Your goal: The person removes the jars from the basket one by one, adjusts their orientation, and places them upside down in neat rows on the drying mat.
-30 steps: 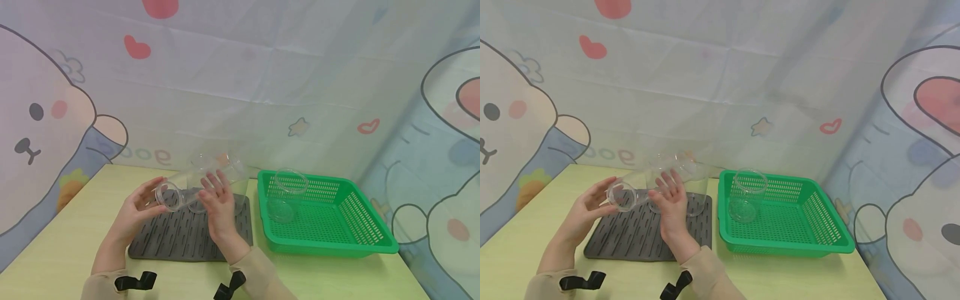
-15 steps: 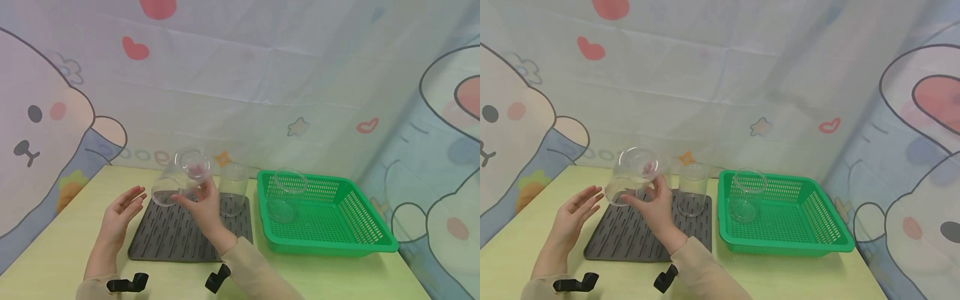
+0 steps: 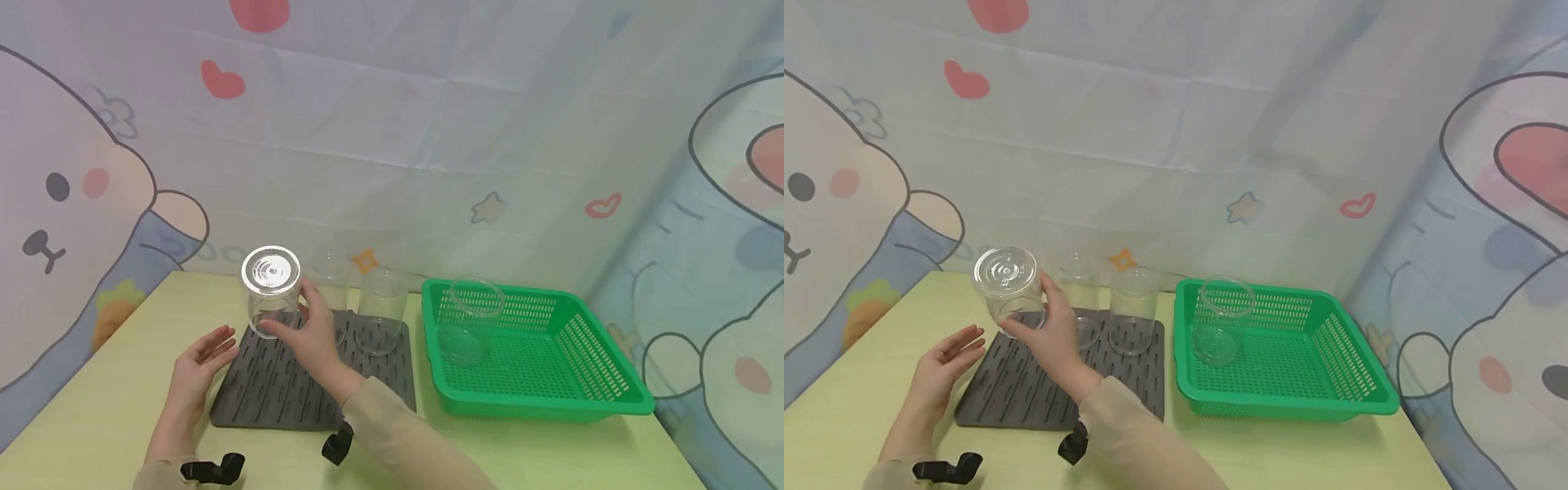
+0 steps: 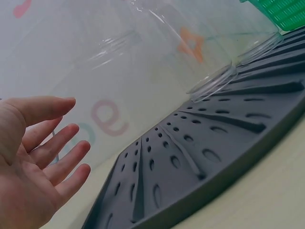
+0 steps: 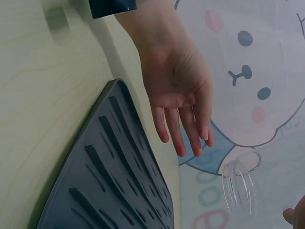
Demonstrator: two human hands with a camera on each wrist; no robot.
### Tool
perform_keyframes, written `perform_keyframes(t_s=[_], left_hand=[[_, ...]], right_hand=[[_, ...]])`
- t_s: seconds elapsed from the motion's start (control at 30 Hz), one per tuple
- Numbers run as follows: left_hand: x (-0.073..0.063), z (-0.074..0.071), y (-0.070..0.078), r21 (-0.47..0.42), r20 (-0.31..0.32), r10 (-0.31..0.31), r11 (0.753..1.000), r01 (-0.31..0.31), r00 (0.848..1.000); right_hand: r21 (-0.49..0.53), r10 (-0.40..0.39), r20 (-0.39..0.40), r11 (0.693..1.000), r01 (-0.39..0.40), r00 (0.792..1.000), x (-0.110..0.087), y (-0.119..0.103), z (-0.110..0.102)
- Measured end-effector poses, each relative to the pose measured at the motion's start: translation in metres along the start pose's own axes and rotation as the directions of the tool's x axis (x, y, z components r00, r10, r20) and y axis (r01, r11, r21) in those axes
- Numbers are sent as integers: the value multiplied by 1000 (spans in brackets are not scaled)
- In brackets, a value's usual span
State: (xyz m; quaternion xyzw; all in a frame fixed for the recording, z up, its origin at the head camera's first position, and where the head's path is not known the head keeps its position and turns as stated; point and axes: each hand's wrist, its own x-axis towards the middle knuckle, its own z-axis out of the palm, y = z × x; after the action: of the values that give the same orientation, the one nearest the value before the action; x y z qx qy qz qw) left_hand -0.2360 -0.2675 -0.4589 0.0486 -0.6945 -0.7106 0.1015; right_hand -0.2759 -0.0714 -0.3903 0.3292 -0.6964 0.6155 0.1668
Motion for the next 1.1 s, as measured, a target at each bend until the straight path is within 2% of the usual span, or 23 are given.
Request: perform_keyframes(t_s=[0.2,0.4,0.63,0.77,0.97,1.1], left_hand=[[1,-1,-4,39,-16,-61,997,62,998],[0,0,-5,74,-19,-121,990,122,992],[-1,1,-5,121,-12,-200,972,200,980],[-1,1,-5,139,-8,-217,966,216,976],[0,2,-7,142,-1,-200,970,198,980],[1,2,-8,155,1,-210,966,208,978]], right_hand=[[-133,57,68,990,-47,996,6,13,10],[-98,190,85,978,-182,978,12,20,19],[-156,276,66,952,-263,959,15,30,25],[-159,316,70,940,-303,946,16,34,27],[-200,361,83,919,-339,929,17,42,30],[-216,381,81,909,-357,921,16,46,32]])
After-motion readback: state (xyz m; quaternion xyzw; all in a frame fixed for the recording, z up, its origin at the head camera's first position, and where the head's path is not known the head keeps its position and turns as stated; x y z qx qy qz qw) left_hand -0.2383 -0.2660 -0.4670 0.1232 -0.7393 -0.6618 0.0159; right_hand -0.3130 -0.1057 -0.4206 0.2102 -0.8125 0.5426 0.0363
